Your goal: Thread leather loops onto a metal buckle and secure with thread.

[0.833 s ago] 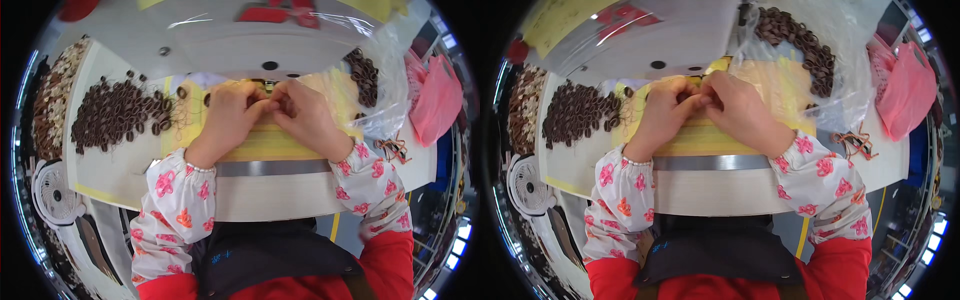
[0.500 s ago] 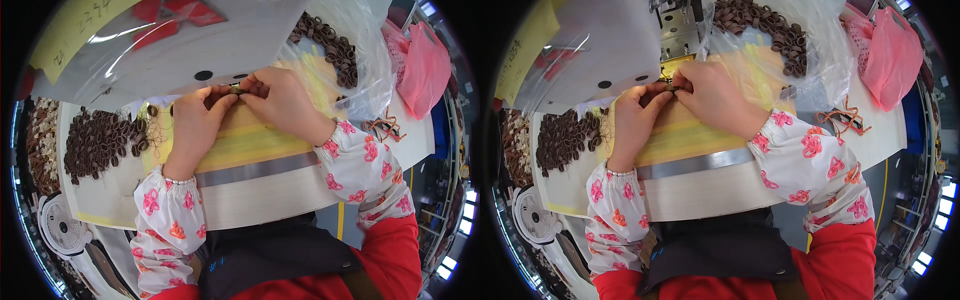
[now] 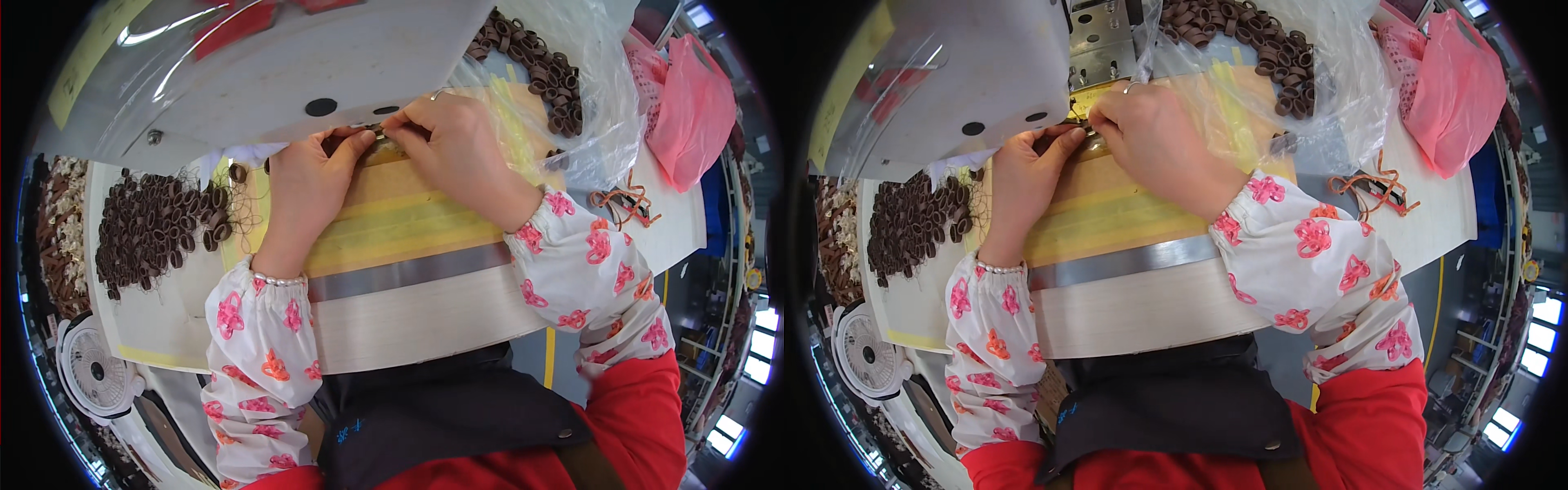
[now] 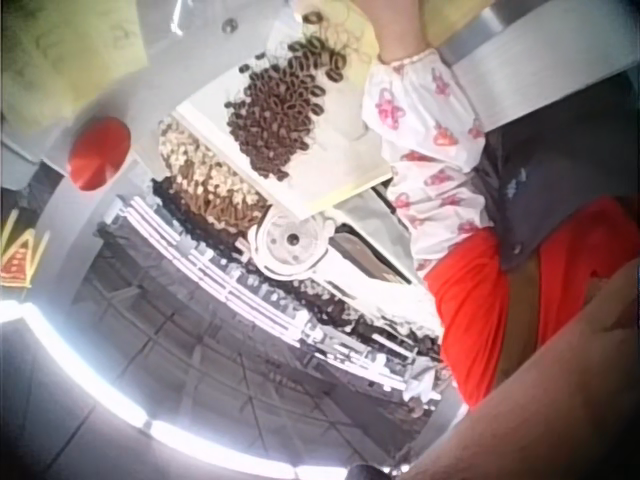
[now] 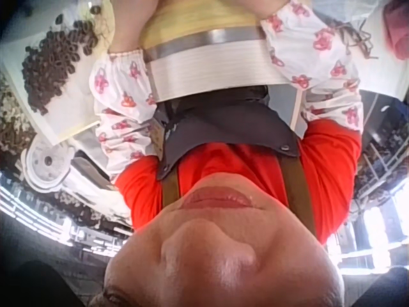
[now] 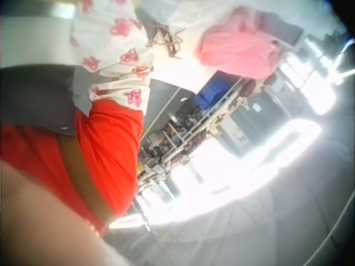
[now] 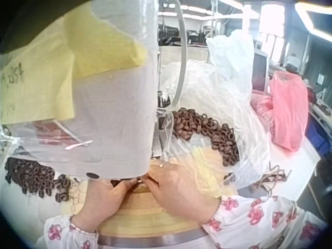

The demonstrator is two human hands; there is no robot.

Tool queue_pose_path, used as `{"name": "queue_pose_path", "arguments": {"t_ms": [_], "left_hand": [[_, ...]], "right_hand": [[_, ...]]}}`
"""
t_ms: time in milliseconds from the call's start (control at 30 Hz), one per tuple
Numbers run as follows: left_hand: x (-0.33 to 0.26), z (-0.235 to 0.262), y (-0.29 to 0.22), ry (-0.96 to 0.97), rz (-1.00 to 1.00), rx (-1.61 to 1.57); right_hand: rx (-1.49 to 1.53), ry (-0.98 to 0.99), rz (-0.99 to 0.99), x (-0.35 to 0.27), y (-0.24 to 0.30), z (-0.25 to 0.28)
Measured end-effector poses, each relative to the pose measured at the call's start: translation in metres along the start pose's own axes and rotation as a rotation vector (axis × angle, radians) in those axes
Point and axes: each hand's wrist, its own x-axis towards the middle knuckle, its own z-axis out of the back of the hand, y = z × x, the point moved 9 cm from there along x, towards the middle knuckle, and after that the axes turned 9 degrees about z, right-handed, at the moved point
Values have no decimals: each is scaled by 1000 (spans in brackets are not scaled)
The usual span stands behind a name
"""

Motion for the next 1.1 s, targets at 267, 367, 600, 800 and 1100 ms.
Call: {"name": "queue_pose_path", "arguments": {"t_ms": [267, 367, 600, 800, 1100], "left_hand": [[-2, 1, -11, -30, -123, 14], [-2, 0, -11, -24, -109, 45], [0, -2, -12, -36, -177, 40], [0, 5, -3, -43, -122, 16], [-3, 4, -9, -80, -93, 132]], "right_hand": [[-18, -3, -1, 0, -3, 0], [23, 49, -83, 1, -12, -3], [45, 137, -132, 7, -17, -4], [25, 164, -137, 10, -19, -12], [-57, 147, -102, 6, -22, -10]]}}
